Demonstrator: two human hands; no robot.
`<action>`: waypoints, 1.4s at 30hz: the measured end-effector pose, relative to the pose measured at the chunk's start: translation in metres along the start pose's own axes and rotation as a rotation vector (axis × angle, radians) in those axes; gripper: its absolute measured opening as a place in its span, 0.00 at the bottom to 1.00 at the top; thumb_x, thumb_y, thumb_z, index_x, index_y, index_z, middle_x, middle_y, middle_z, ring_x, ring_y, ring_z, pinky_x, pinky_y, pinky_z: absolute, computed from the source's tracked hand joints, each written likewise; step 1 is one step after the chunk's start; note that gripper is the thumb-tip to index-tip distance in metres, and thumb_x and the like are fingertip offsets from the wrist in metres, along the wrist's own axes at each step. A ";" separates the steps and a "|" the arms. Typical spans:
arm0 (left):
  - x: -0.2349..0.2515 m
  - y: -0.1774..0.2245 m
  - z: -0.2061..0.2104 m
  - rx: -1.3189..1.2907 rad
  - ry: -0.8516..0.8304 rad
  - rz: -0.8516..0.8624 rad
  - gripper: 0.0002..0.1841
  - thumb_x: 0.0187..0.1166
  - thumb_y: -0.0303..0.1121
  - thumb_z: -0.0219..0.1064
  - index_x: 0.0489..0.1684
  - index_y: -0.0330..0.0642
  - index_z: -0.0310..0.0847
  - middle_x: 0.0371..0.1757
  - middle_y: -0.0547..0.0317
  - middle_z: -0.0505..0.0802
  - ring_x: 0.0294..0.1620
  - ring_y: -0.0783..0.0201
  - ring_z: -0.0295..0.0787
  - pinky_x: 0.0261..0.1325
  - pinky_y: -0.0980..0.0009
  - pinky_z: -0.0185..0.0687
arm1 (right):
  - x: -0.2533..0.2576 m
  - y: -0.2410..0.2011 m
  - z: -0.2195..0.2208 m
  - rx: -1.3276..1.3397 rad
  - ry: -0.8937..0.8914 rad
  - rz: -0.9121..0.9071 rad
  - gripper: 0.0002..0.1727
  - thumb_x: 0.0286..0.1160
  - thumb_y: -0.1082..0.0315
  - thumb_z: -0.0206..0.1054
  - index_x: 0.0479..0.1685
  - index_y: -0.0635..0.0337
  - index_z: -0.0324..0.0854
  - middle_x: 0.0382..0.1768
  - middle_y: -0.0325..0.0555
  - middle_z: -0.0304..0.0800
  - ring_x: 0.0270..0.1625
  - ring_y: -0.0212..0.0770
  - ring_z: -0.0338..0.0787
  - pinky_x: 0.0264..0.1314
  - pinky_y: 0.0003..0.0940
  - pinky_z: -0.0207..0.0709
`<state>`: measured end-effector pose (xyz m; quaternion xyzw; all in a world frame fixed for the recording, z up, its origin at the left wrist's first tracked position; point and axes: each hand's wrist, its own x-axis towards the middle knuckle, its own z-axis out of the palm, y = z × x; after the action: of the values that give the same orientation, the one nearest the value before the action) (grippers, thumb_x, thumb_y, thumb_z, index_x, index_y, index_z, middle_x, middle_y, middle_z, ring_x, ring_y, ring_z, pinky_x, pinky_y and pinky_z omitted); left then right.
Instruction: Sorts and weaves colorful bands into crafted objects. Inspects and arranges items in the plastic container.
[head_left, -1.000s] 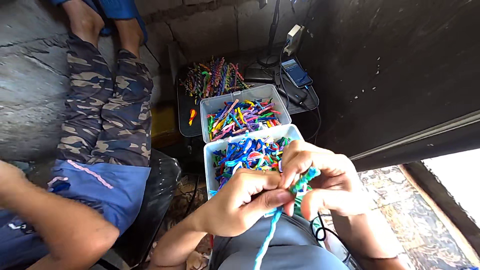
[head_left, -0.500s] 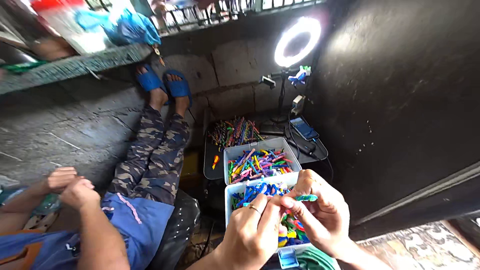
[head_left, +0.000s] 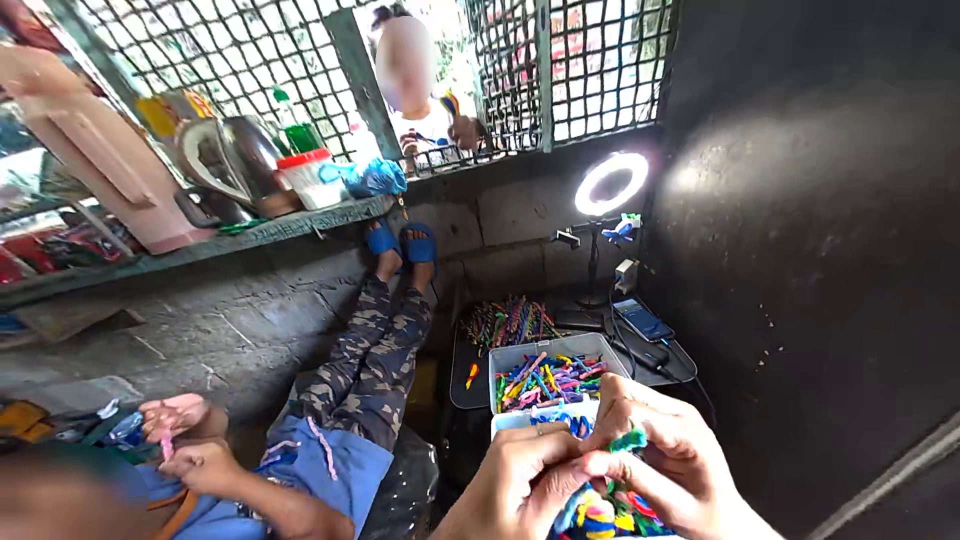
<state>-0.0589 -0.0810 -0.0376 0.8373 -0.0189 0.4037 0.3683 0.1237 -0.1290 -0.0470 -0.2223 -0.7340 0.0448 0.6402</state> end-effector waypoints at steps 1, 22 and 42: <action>-0.001 0.001 0.004 0.237 0.082 0.069 0.16 0.90 0.31 0.56 0.35 0.26 0.82 0.30 0.52 0.85 0.34 0.79 0.81 0.43 0.89 0.75 | -0.002 0.000 0.003 -0.081 0.032 -0.007 0.17 0.85 0.54 0.65 0.33 0.58 0.77 0.31 0.37 0.75 0.38 0.18 0.76 0.43 0.08 0.68; -0.025 -0.023 0.002 -0.511 0.005 -0.196 0.16 0.91 0.41 0.56 0.43 0.42 0.88 0.33 0.76 0.90 0.32 0.95 0.76 0.35 0.96 0.67 | -0.010 0.017 0.012 0.210 -0.088 0.086 0.17 0.82 0.58 0.69 0.31 0.62 0.79 0.33 0.38 0.78 0.41 0.17 0.78 0.45 0.08 0.69; -0.018 -0.040 0.024 -0.583 -0.043 -0.226 0.18 0.92 0.44 0.53 0.43 0.42 0.85 0.34 0.76 0.90 0.34 0.96 0.75 0.37 0.96 0.66 | -0.026 0.023 -0.003 0.184 -0.030 0.167 0.18 0.79 0.56 0.72 0.27 0.60 0.78 0.30 0.35 0.76 0.41 0.18 0.76 0.46 0.09 0.67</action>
<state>-0.0416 -0.0722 -0.0839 0.7015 -0.0484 0.3198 0.6351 0.1346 -0.1187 -0.0789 -0.2221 -0.7152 0.1683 0.6409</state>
